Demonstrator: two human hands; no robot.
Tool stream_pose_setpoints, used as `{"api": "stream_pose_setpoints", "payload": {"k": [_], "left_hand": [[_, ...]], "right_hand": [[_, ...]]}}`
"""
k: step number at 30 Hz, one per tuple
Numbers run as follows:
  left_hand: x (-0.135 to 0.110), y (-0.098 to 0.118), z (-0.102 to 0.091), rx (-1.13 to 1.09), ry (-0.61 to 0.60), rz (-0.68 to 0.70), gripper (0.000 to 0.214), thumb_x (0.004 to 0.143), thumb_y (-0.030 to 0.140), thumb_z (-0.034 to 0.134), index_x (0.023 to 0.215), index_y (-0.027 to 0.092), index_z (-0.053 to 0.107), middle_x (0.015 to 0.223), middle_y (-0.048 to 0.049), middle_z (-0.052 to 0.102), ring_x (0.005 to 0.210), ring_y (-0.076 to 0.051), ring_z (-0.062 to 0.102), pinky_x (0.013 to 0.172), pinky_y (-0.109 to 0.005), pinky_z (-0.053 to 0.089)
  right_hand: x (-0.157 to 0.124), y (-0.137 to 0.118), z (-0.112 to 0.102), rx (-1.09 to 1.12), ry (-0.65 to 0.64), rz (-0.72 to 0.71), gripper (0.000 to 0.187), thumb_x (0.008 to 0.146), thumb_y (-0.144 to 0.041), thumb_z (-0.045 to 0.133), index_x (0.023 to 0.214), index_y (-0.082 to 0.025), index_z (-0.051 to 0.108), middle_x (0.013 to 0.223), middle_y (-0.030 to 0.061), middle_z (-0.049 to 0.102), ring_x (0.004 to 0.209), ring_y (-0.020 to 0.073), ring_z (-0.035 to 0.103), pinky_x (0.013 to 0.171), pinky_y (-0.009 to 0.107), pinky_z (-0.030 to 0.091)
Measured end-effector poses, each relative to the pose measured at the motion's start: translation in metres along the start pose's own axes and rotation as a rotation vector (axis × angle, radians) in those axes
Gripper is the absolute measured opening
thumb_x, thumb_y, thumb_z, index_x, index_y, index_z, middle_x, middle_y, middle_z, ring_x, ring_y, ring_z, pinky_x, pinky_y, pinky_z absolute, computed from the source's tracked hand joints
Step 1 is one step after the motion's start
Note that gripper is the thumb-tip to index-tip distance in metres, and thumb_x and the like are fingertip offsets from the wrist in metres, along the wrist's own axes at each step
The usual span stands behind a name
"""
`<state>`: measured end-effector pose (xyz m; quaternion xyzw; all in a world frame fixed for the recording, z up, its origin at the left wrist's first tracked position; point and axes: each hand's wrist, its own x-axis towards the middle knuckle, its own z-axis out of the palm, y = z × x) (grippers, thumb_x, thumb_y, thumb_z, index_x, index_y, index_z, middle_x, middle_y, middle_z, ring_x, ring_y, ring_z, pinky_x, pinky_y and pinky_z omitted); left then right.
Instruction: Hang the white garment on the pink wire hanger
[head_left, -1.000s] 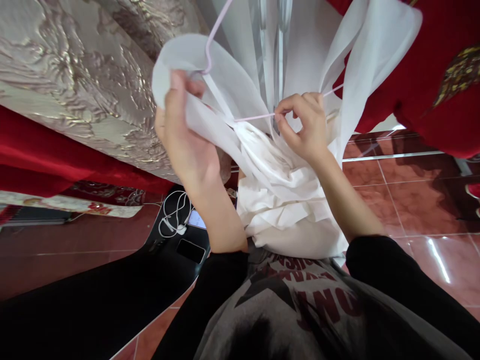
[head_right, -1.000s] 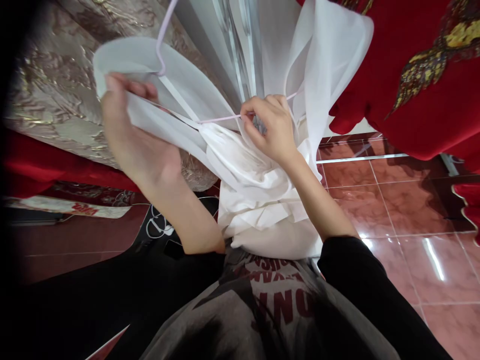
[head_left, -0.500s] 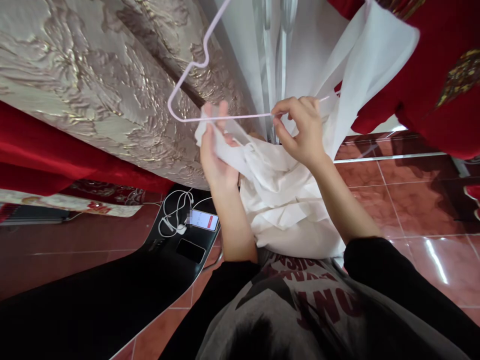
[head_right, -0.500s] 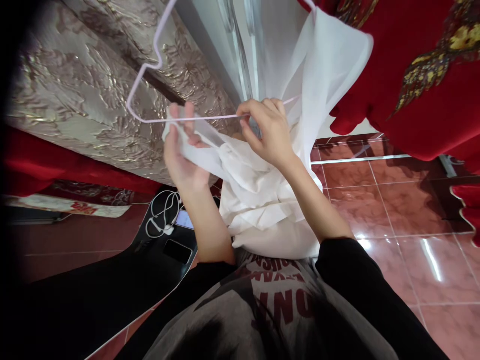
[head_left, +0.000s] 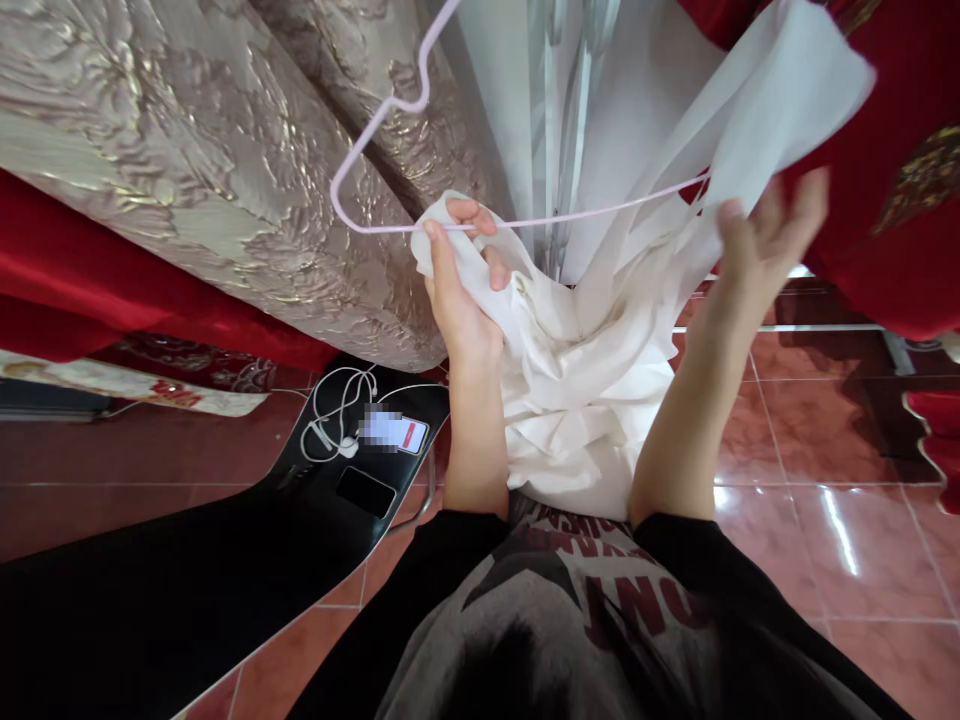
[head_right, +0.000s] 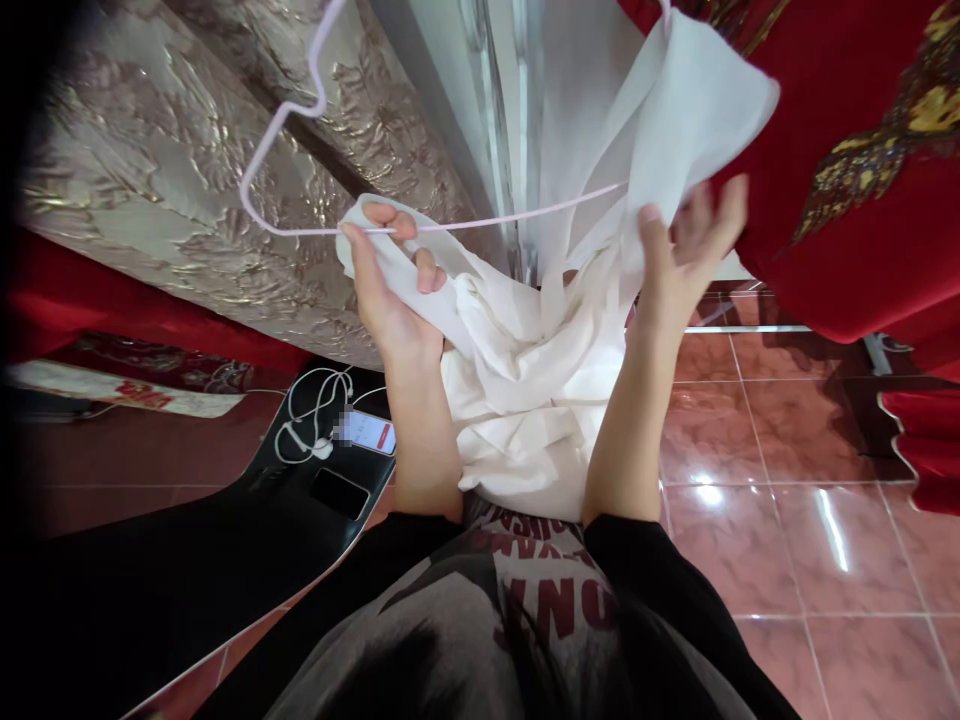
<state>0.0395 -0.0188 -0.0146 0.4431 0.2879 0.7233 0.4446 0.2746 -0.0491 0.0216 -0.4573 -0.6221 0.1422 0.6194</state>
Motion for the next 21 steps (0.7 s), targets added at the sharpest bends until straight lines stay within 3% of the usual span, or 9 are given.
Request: {"api": "stream_pose_setpoints", "payload": {"k": [5, 8, 10, 13, 16, 21], "left_hand": [[0.002, -0.007, -0.002, -0.030, 0.012, 0.019, 0.060, 0.089, 0.085, 0.035, 0.101, 0.028, 0.050, 0.088, -0.0034, 0.052, 0.052, -0.011, 0.039, 0.047, -0.033, 0.029], [0.003, -0.007, -0.005, -0.059, -0.008, 0.020, 0.061, 0.086, 0.086, 0.042, 0.099, 0.027, 0.051, 0.086, -0.0031, 0.052, 0.049, -0.010, 0.029, 0.045, -0.032, 0.024], [0.001, -0.003, -0.003, -0.058, 0.006, 0.014, 0.060, 0.086, 0.085, 0.046, 0.099, 0.027, 0.053, 0.086, -0.0031, 0.053, 0.048, -0.010, 0.025, 0.045, -0.032, 0.022], [-0.002, 0.003, 0.001, -0.044, 0.021, 0.012, 0.057, 0.088, 0.083, 0.046, 0.099, 0.028, 0.054, 0.088, -0.0029, 0.053, 0.048, -0.010, 0.023, 0.044, -0.032, 0.022], [-0.002, 0.001, 0.000, -0.054, -0.009, 0.000, 0.053, 0.090, 0.080, 0.046, 0.098, 0.029, 0.055, 0.088, -0.0019, 0.055, 0.048, -0.010, 0.025, 0.044, -0.032, 0.026], [0.002, -0.004, -0.003, -0.107, 0.010, -0.015, 0.051, 0.094, 0.075, 0.042, 0.097, 0.026, 0.055, 0.085, -0.0030, 0.052, 0.048, -0.011, 0.034, 0.049, -0.032, 0.031]], "right_hand": [[-0.008, 0.032, 0.018, 0.039, 0.058, 0.023, 0.055, 0.092, -0.062, 0.051, 0.133, -0.025, 0.053, 0.134, 0.0085, 0.051, 0.134, 0.0240, 0.050, 0.104, 0.050, 0.051], [-0.015, 0.058, 0.030, 0.088, 0.118, 0.053, 0.061, 0.085, -0.066, 0.059, 0.128, -0.024, 0.055, 0.126, 0.0070, 0.056, 0.121, 0.0218, 0.058, 0.101, 0.048, 0.052], [-0.018, 0.071, 0.034, 0.120, 0.187, 0.117, 0.057, 0.080, -0.067, 0.065, 0.116, -0.023, 0.060, 0.111, 0.0052, 0.061, 0.105, 0.0190, 0.063, 0.095, 0.044, 0.055], [-0.021, 0.077, 0.037, 0.092, 0.350, 0.179, 0.044, 0.081, -0.063, 0.065, 0.092, -0.020, 0.062, 0.086, 0.0043, 0.060, 0.081, 0.0151, 0.060, 0.081, 0.036, 0.055], [-0.021, 0.076, 0.035, 0.035, 0.443, 0.133, 0.037, 0.087, -0.056, 0.060, 0.092, -0.019, 0.062, 0.089, 0.0062, 0.060, 0.085, 0.0157, 0.059, 0.082, 0.034, 0.054], [-0.021, 0.068, 0.029, 0.191, 0.413, 0.133, 0.032, 0.085, -0.045, 0.053, 0.102, -0.018, 0.059, 0.101, 0.0062, 0.060, 0.099, 0.0177, 0.061, 0.091, 0.037, 0.054]]}}
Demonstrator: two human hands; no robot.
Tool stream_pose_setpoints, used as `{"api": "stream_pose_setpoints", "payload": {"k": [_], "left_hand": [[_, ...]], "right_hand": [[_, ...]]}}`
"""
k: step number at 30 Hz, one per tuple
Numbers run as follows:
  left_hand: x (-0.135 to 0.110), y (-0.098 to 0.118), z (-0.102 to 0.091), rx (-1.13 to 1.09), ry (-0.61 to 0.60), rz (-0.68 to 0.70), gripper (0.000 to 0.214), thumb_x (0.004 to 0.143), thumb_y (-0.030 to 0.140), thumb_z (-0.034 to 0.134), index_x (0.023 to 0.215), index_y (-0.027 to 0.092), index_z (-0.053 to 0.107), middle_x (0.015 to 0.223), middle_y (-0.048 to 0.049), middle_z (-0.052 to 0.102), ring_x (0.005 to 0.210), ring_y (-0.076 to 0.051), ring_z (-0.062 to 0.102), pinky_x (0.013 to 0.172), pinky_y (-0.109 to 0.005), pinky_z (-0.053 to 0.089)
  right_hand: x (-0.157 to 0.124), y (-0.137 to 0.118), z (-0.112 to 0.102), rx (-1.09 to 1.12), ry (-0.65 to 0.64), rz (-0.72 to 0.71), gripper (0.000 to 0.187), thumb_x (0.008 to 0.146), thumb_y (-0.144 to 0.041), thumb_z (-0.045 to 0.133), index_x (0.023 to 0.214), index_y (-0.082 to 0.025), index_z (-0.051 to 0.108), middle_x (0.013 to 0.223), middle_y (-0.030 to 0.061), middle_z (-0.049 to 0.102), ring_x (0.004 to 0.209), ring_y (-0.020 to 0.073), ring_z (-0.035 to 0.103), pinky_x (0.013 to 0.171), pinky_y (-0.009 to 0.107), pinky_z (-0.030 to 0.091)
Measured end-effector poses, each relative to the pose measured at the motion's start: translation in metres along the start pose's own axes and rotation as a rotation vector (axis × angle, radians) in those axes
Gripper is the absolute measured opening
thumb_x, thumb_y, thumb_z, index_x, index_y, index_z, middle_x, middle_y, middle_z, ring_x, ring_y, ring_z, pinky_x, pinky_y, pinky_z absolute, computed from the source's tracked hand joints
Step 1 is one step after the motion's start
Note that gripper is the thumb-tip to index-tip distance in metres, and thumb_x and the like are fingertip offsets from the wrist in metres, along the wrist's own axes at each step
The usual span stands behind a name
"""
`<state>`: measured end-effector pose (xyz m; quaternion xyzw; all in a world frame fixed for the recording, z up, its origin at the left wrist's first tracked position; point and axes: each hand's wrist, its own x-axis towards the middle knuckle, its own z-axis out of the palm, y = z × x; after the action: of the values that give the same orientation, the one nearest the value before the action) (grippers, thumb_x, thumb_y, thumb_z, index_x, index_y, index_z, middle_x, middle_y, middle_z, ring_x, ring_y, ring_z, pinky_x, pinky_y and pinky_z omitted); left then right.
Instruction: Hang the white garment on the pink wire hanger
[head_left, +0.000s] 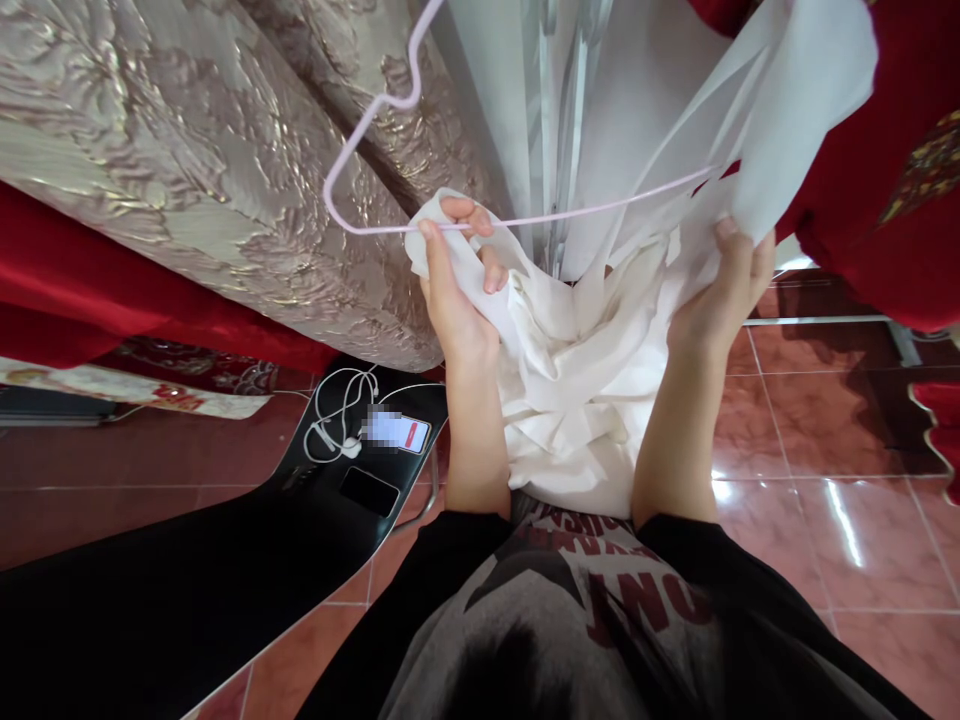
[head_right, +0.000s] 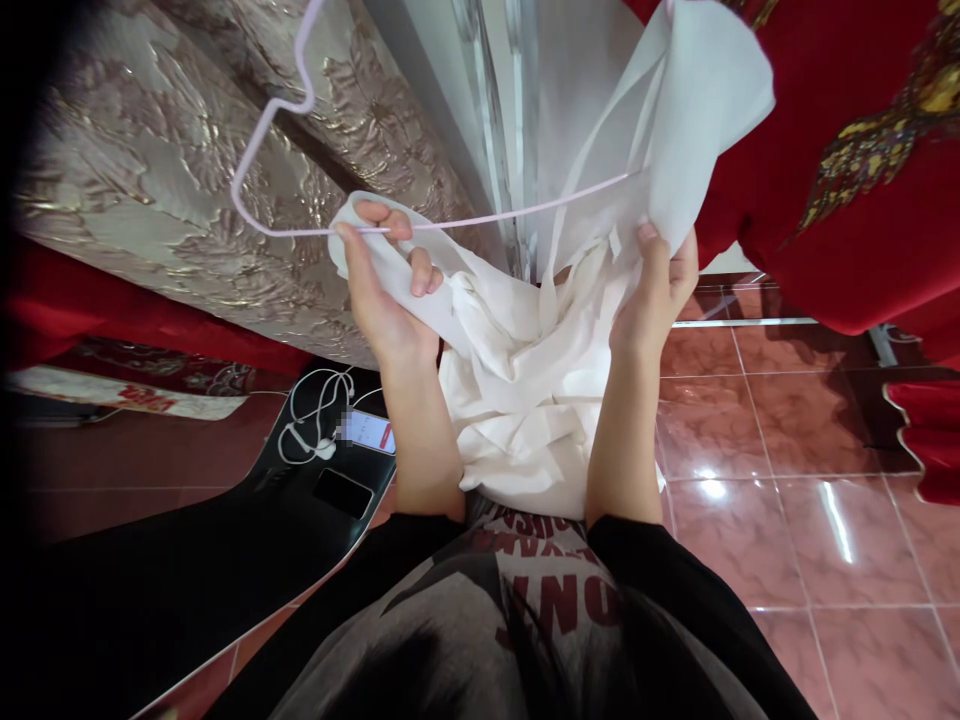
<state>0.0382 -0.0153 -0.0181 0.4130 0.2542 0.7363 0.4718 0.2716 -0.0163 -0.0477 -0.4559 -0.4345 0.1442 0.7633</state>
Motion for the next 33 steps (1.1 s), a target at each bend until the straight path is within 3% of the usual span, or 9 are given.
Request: {"api": "stream_pose_setpoints", "payload": {"k": [4, 8, 13, 18, 22, 24, 28, 33], "left_hand": [[-0.007, 0.012, 0.012, -0.068, 0.049, -0.024, 0.037, 0.103, 0.058, 0.043, 0.093, 0.026, 0.060, 0.086, -0.0033, 0.053, 0.045, -0.012, 0.027, 0.047, -0.030, 0.025], [-0.011, 0.022, 0.020, -0.158, 0.087, -0.065, 0.038, 0.109, 0.036, 0.032, 0.089, 0.024, 0.062, 0.081, -0.0011, 0.052, 0.042, -0.010, 0.020, 0.044, -0.028, 0.022], [-0.009, 0.021, 0.020, -0.217, 0.082, -0.086, 0.047, 0.111, 0.032, 0.023, 0.089, 0.021, 0.062, 0.080, -0.0014, 0.053, 0.041, -0.009, 0.022, 0.042, -0.026, 0.023], [-0.010, 0.020, 0.020, -0.217, 0.075, -0.089, 0.045, 0.111, 0.034, 0.026, 0.091, 0.021, 0.063, 0.080, -0.0011, 0.055, 0.041, -0.009, 0.024, 0.041, -0.025, 0.025], [-0.010, 0.020, 0.018, -0.175, 0.067, -0.075, 0.047, 0.111, 0.034, 0.024, 0.090, 0.023, 0.065, 0.082, -0.0025, 0.054, 0.042, -0.012, 0.020, 0.043, -0.027, 0.022], [-0.010, 0.020, 0.017, -0.199, 0.046, -0.061, 0.045, 0.111, 0.032, 0.025, 0.091, 0.021, 0.065, 0.082, -0.0024, 0.052, 0.043, -0.011, 0.020, 0.045, -0.027, 0.020], [-0.011, 0.023, 0.019, -0.201, 0.081, -0.087, 0.043, 0.111, 0.033, 0.026, 0.092, 0.019, 0.062, 0.081, -0.0012, 0.051, 0.043, -0.009, 0.020, 0.047, -0.027, 0.018], [-0.012, 0.026, 0.024, -0.191, 0.097, -0.102, 0.042, 0.111, 0.031, 0.025, 0.091, 0.019, 0.060, 0.081, -0.0018, 0.051, 0.043, -0.009, 0.021, 0.045, -0.024, 0.021]], "right_hand": [[-0.004, -0.020, 0.001, 0.251, -0.127, 0.183, 0.029, 0.076, -0.041, 0.062, 0.094, -0.018, 0.058, 0.098, 0.0032, 0.059, 0.091, 0.0149, 0.063, 0.093, 0.038, 0.055], [-0.006, -0.036, 0.002, 0.314, -0.150, 0.213, 0.034, 0.070, -0.035, 0.072, 0.094, -0.019, 0.054, 0.093, 0.0004, 0.059, 0.085, 0.0123, 0.060, 0.089, 0.036, 0.055], [-0.007, -0.039, 0.003, 0.207, -0.139, 0.220, 0.041, 0.070, -0.038, 0.077, 0.101, -0.022, 0.056, 0.091, 0.0012, 0.058, 0.088, 0.0152, 0.059, 0.094, 0.038, 0.052], [-0.009, -0.039, 0.007, 0.252, -0.124, 0.227, 0.040, 0.077, -0.045, 0.074, 0.103, -0.021, 0.056, 0.094, 0.0022, 0.055, 0.074, 0.0104, 0.053, 0.079, 0.031, 0.048], [-0.012, -0.037, 0.008, 0.256, -0.184, 0.231, 0.032, 0.077, -0.043, 0.076, 0.090, -0.020, 0.060, 0.079, 0.0000, 0.051, 0.062, 0.0081, 0.043, 0.067, 0.028, 0.044], [-0.013, -0.037, 0.007, 0.215, -0.165, 0.236, 0.031, 0.074, -0.041, 0.080, 0.085, -0.018, 0.062, 0.076, -0.0002, 0.053, 0.064, 0.0084, 0.046, 0.071, 0.028, 0.047], [-0.015, -0.040, 0.006, 0.107, -0.114, 0.212, 0.037, 0.074, -0.042, 0.081, 0.098, -0.016, 0.071, 0.093, 0.0036, 0.065, 0.082, 0.0120, 0.059, 0.086, 0.032, 0.052], [-0.013, -0.035, 0.008, -0.004, -0.257, 0.126, 0.041, 0.080, -0.046, 0.075, 0.110, -0.019, 0.069, 0.104, 0.0033, 0.064, 0.100, 0.0154, 0.062, 0.100, 0.038, 0.051]]}}
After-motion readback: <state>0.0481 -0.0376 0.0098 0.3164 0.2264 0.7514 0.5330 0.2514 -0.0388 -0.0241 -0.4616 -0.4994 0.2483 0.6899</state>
